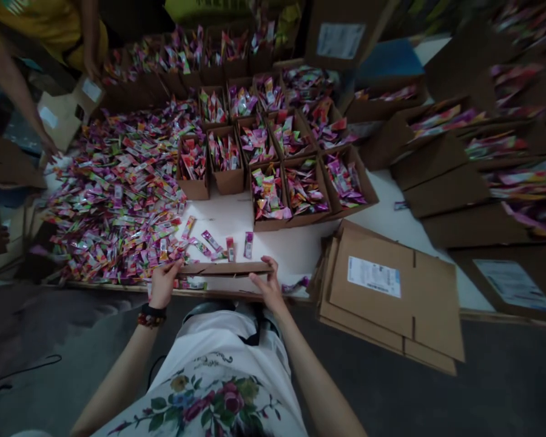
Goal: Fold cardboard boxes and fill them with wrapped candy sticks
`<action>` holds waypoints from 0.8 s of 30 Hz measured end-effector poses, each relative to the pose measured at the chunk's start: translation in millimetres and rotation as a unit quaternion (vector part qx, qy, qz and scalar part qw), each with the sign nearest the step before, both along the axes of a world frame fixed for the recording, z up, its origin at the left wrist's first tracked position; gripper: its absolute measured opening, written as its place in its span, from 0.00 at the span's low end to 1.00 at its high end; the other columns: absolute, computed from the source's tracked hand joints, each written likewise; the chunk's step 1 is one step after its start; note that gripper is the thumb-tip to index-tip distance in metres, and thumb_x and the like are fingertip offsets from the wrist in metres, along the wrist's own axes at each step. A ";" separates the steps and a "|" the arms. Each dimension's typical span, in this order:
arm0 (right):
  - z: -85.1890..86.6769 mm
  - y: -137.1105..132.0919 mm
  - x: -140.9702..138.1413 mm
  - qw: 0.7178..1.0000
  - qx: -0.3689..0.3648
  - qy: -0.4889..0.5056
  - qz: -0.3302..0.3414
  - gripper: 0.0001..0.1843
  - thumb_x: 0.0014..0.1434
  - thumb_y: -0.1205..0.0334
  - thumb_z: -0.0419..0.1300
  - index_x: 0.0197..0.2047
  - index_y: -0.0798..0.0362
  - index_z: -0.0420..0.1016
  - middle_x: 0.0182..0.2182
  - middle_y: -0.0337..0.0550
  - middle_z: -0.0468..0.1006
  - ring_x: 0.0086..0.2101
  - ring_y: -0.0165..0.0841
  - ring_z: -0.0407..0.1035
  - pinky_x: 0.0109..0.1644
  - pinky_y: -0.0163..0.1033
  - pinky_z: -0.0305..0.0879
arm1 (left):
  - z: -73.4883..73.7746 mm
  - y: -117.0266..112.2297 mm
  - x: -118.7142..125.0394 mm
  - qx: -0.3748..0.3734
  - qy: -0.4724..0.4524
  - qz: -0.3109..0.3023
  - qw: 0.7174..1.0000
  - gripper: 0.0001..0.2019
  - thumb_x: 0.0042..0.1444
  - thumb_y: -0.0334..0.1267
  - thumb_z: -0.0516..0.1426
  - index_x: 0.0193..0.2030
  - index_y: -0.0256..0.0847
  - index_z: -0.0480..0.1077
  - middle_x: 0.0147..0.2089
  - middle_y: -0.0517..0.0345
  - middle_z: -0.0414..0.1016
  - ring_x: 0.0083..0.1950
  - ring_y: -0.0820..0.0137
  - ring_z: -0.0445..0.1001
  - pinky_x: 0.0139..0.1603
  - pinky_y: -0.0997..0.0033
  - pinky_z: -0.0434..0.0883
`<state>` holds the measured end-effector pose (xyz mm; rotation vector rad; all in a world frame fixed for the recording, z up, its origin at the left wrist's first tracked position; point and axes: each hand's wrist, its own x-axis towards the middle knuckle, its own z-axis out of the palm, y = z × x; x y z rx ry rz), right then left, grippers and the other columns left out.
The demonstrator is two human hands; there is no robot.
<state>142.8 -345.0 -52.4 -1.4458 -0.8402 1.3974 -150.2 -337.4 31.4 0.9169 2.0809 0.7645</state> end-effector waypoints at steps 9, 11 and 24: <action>8.6 -6.6 -39.3 0.954 0.057 -0.053 0.291 0.51 0.45 0.43 0.68 0.67 0.49 0.53 0.64 0.54 0.59 0.63 0.47 0.54 0.67 0.54 0.50 | 6.0 13.1 27.5 0.045 0.134 -0.148 0.979 0.28 0.62 0.56 0.48 0.52 0.34 0.74 0.48 0.38 0.77 0.52 0.53 0.74 0.50 0.58 0.69; 2.5 -3.5 -54.7 0.978 0.035 -0.090 0.185 0.47 0.48 0.45 0.66 0.66 0.50 0.53 0.59 0.54 0.64 0.60 0.46 0.59 0.65 0.54 0.54 | 4.5 12.3 28.6 0.088 0.150 -0.164 0.971 0.29 0.63 0.53 0.48 0.61 0.33 0.68 0.62 0.37 0.68 0.64 0.54 0.65 0.61 0.54 0.64; 55.2 64.4 -29.9 0.864 0.172 -0.209 0.424 0.49 0.46 0.39 0.67 0.68 0.47 0.60 0.67 0.52 0.60 0.64 0.52 0.53 0.66 0.59 0.50 | -37.7 24.8 40.3 0.124 0.316 -0.139 0.930 0.33 0.64 0.58 0.43 0.55 0.26 0.66 0.54 0.30 0.64 0.57 0.48 0.64 0.57 0.45 0.63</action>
